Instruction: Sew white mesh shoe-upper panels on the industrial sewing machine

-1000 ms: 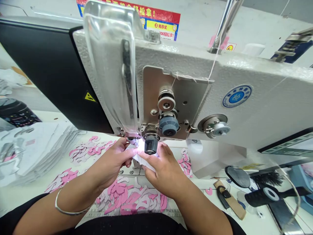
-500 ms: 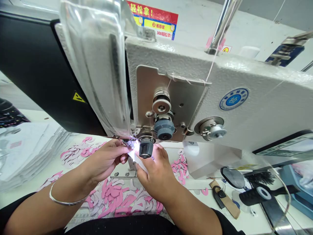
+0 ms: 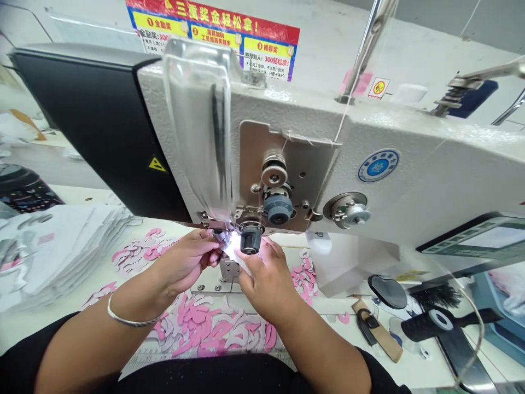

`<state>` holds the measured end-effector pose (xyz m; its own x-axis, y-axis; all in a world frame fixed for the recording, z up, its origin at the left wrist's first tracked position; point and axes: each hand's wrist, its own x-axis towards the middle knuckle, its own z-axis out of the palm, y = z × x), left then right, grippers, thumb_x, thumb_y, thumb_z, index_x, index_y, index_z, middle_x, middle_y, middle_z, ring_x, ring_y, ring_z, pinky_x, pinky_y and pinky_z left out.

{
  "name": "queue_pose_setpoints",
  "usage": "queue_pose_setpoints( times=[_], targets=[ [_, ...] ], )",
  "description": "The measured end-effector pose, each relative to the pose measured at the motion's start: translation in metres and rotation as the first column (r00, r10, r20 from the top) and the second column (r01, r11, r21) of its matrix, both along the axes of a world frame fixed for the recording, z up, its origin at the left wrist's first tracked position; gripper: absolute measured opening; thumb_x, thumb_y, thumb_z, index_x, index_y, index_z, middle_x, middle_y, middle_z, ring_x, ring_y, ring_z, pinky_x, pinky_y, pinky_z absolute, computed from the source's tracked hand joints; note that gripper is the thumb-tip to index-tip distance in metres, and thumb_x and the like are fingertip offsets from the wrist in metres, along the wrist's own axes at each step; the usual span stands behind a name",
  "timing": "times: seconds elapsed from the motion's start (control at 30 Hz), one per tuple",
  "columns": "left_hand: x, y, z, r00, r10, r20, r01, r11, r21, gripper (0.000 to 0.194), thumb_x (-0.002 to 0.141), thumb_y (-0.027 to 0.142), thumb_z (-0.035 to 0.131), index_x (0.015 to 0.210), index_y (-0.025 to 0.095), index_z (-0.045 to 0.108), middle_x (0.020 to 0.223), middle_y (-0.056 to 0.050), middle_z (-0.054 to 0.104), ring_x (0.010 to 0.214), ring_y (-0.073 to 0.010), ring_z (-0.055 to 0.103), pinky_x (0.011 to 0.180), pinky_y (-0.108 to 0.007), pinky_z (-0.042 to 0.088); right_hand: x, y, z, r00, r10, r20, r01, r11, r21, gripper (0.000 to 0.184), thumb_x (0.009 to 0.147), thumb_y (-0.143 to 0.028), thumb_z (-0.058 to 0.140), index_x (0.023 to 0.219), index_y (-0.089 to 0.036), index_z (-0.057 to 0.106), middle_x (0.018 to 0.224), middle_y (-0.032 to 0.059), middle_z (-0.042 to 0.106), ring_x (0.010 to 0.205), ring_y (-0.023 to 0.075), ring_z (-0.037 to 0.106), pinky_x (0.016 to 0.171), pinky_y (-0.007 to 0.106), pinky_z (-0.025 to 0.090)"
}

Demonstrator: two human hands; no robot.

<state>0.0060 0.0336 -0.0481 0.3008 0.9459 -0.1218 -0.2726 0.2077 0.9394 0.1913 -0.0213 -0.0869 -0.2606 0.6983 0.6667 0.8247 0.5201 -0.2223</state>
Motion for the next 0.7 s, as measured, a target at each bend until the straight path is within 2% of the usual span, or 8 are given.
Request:
queue_pose_setpoints(
  times=[0.17,0.3,0.37,0.47,0.57,0.63,0.7],
  targets=[
    [0.002,0.000,-0.001,1.000,0.013,-0.008,-0.013,1.000,0.004,0.009,0.071,0.020,0.070,0.070,0.015,0.063,0.058,0.000,0.056,0.048,-0.0063,0.044,0.046,-0.019,0.032,0.007,-0.001,-0.001,0.997,-0.033,0.074,0.035,0.999,-0.023,0.051,0.084,-0.010,0.051,0.131,-0.029,0.058,0.135,0.0085,0.054,0.128,0.0292,0.049,0.105,0.053,0.044],
    [0.003,-0.004,-0.002,0.999,0.042,0.020,-0.043,0.999,0.012,0.009,0.075,0.019,0.069,0.079,0.017,0.060,0.064,0.000,0.059,0.054,-0.0079,0.050,0.049,-0.019,0.036,0.013,0.000,0.000,0.989,-0.121,0.088,0.119,0.992,0.032,0.054,0.083,-0.008,0.047,0.134,-0.021,0.056,0.135,0.0125,0.057,0.126,0.0295,0.052,0.102,0.050,0.047],
    [0.000,-0.010,-0.003,0.998,0.051,0.030,-0.052,0.999,0.016,0.010,0.076,0.018,0.068,0.081,0.018,0.059,0.066,0.001,0.060,0.053,-0.0077,0.050,0.050,-0.019,0.038,0.015,0.001,0.004,0.989,-0.115,0.093,0.113,0.993,0.022,0.056,0.082,-0.005,0.045,0.134,-0.021,0.057,0.133,0.0108,0.060,0.123,0.0274,0.055,0.099,0.046,0.050],
    [-0.012,-0.022,-0.006,1.000,0.003,0.028,-0.004,0.999,0.041,0.015,0.077,0.018,0.068,0.091,0.020,0.062,0.072,0.002,0.061,0.053,-0.0079,0.051,0.052,-0.021,0.042,0.017,-0.001,0.010,0.994,-0.042,0.104,0.041,0.999,0.019,0.052,0.087,-0.003,0.044,0.131,-0.026,0.060,0.134,0.0057,0.062,0.122,0.0244,0.057,0.095,0.041,0.051],
    [-0.032,-0.031,-0.014,0.993,-0.085,0.083,0.083,0.996,0.028,0.016,0.081,0.024,0.066,0.097,0.021,0.064,0.080,0.000,0.063,0.062,-0.0108,0.057,0.056,-0.022,0.046,0.017,-0.007,0.014,0.983,0.104,0.150,-0.118,0.989,0.090,0.043,0.094,-0.006,0.046,0.127,-0.028,0.062,0.136,0.0043,0.062,0.127,0.0226,0.055,0.101,0.043,0.045],
    [-0.042,-0.031,-0.020,0.990,-0.056,0.128,0.063,0.996,-0.057,0.020,0.086,0.038,0.064,0.096,0.020,0.064,0.083,-0.002,0.064,0.067,-0.0136,0.060,0.059,-0.024,0.049,0.017,-0.013,0.014,0.958,0.205,0.199,-0.228,0.968,0.104,0.038,0.097,-0.010,0.047,0.126,-0.029,0.062,0.138,0.0030,0.061,0.130,0.0214,0.052,0.108,0.044,0.039],
    [-0.048,-0.027,-0.024,0.988,0.023,0.152,-0.001,0.990,-0.143,0.034,0.087,0.051,0.061,0.098,0.018,0.063,0.086,-0.005,0.066,0.073,-0.0164,0.063,0.065,-0.028,0.053,0.017,-0.018,0.014,0.935,0.271,0.231,-0.295,0.952,0.077,0.035,0.099,-0.014,0.049,0.126,-0.032,0.061,0.138,0.0007,0.061,0.133,0.0207,0.050,0.112,0.047,0.033]
  ],
)
